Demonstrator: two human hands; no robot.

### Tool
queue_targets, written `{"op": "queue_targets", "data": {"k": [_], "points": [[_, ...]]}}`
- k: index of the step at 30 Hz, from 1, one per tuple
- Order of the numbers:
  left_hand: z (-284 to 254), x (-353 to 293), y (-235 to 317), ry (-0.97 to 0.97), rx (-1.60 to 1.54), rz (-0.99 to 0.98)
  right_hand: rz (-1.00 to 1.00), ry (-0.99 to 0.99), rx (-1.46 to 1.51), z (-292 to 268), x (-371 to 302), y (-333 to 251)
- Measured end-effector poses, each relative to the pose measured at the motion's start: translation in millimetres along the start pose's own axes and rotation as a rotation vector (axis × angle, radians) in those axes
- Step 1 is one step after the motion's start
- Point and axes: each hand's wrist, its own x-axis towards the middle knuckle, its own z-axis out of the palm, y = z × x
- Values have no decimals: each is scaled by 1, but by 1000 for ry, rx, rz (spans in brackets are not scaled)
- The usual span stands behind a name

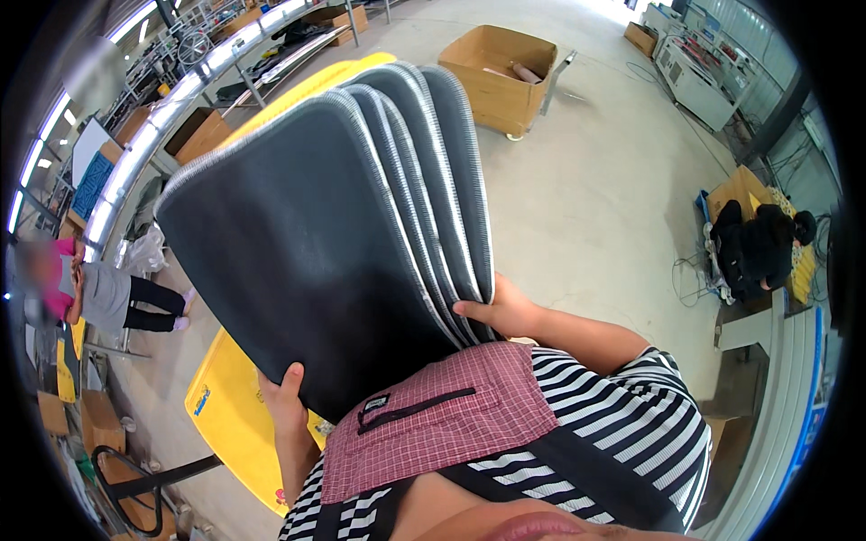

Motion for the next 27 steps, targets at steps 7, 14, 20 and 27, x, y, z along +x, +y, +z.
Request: {"op": "queue_targets", "data": {"k": [7,14,20,27], "points": [[148,8,16,-179,34,96,-61,209,90,-128,-39,47],[344,22,25,-473,47,207,-5,337,413,-298,-56,79],[497,59,41,-793,281,388,37,662,466,-397,-100,104],[616,132,34,-1164,443,540,204,1071,784,-429,-51,73]]}}
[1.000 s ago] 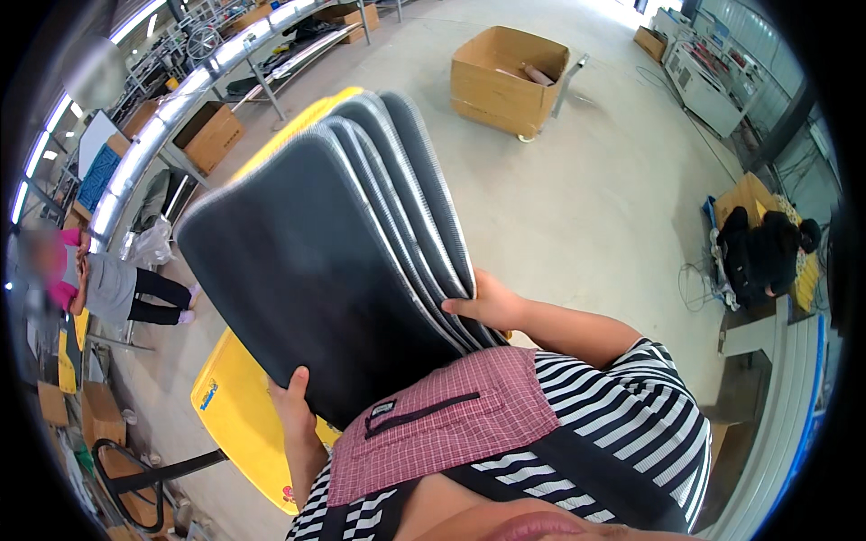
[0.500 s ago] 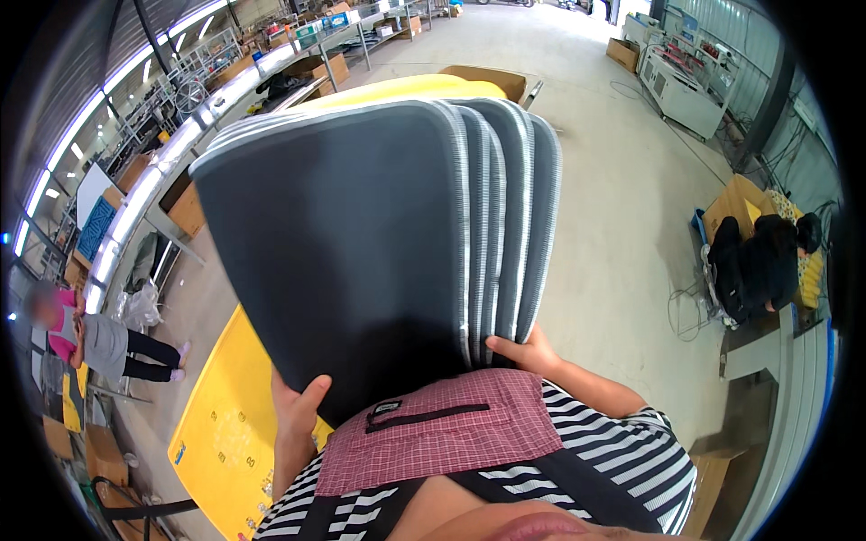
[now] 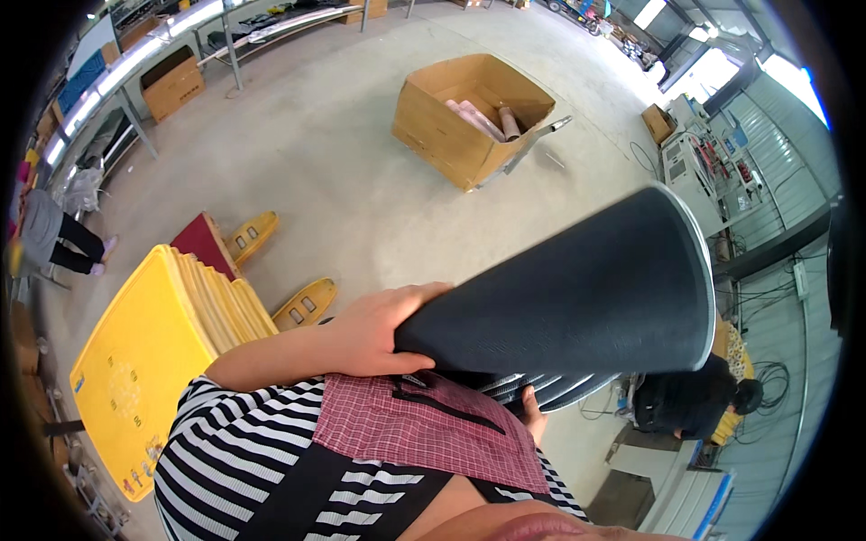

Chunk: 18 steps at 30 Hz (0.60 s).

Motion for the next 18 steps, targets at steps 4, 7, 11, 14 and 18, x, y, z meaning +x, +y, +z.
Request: {"op": "queue_targets", "data": {"k": [4,7,11,14,18], "points": [[-15,77,-61,-149,-80,108,-1,128,-9,6,59,-3],[-43,139,-109,-201,-135,222,-9,106,182,47,93,-13],[-112,220,-157,-270,-147,324,-38,162,154,110,141,-28],[-165,267,-184,-345,-144,298,-47,149,134,163,179,-36],[-213,312,-230,-310,-192,261,-24,63,66,232,247,-45]]}}
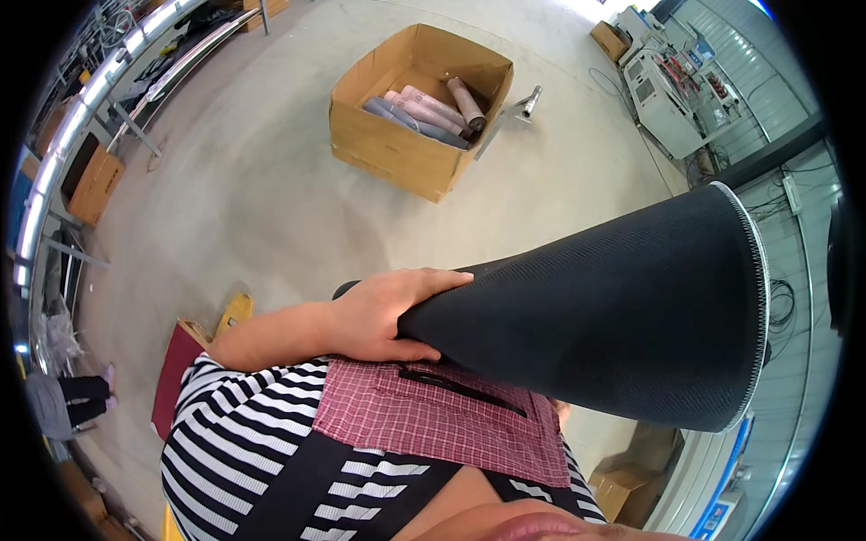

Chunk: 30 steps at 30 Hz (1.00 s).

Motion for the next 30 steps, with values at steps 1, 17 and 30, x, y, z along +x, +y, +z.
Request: {"op": "queue_targets", "data": {"k": [1,17,30], "points": [[-16,4,-10,13,22,4,6,-25,-21,18,16,0],[-268,-44,-110,527,400,-449,47,-807,-590,415,362,-3],[-413,-211,-171,1090,325,-793,23,-1215,-841,788,392,136]]}}
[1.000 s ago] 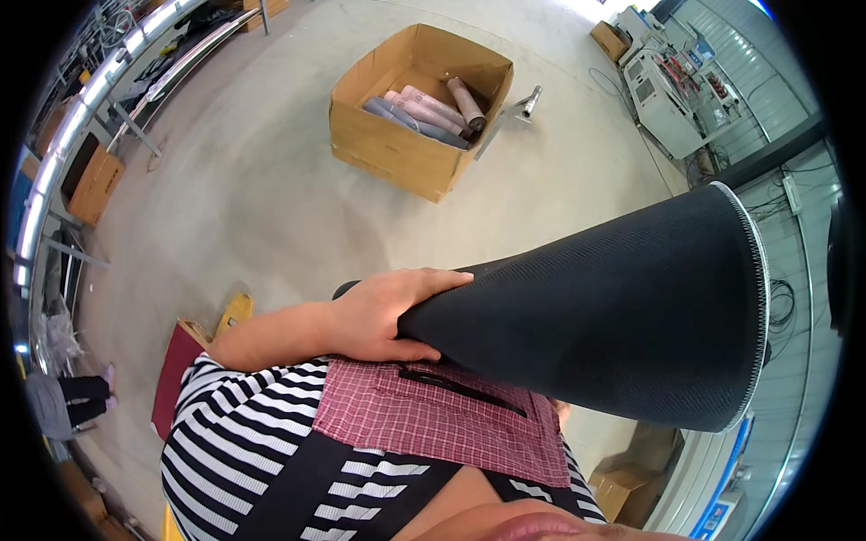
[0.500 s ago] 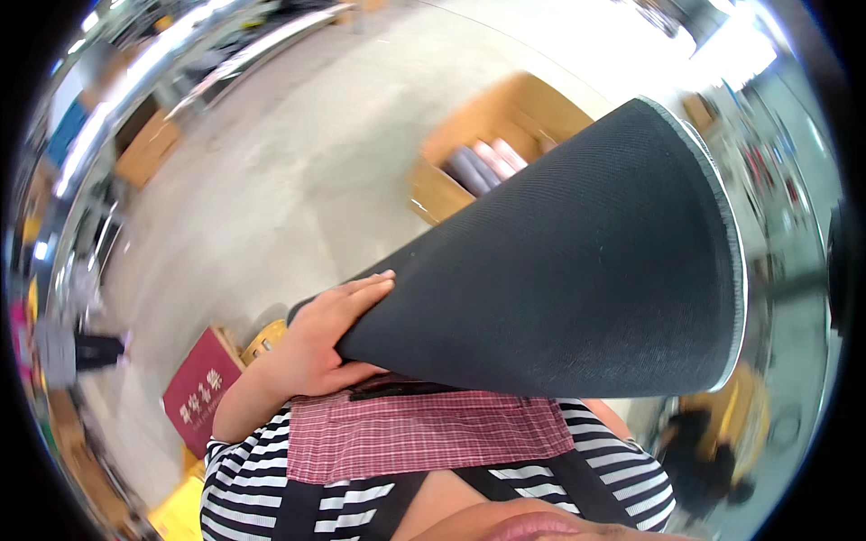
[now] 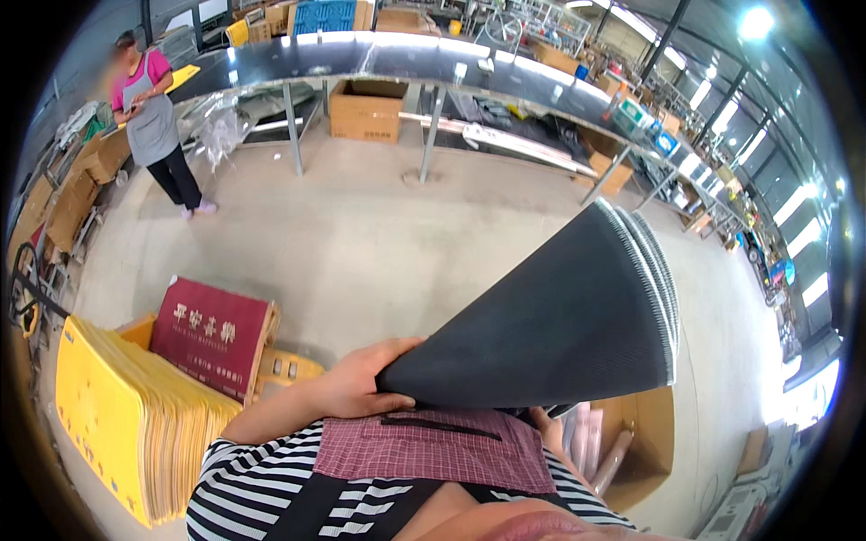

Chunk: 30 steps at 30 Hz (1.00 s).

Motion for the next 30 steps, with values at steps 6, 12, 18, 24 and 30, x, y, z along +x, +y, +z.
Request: {"op": "queue_targets", "data": {"k": [6,12,18,24,30], "points": [[-106,100,-59,-72,-89,-58,99,147,102,86,97,-64],[-168,193,-104,-113,-88,6,72,226,241,113,191,-65],[-207,286,-152,-79,19,63,54,114,58,119,319,-79],[-253,389,-181,21,114,91,-307,-152,-676,117,491,-116],[-289,470,-206,178,55,-57,-394,-355,-776,162,639,-184]]}}
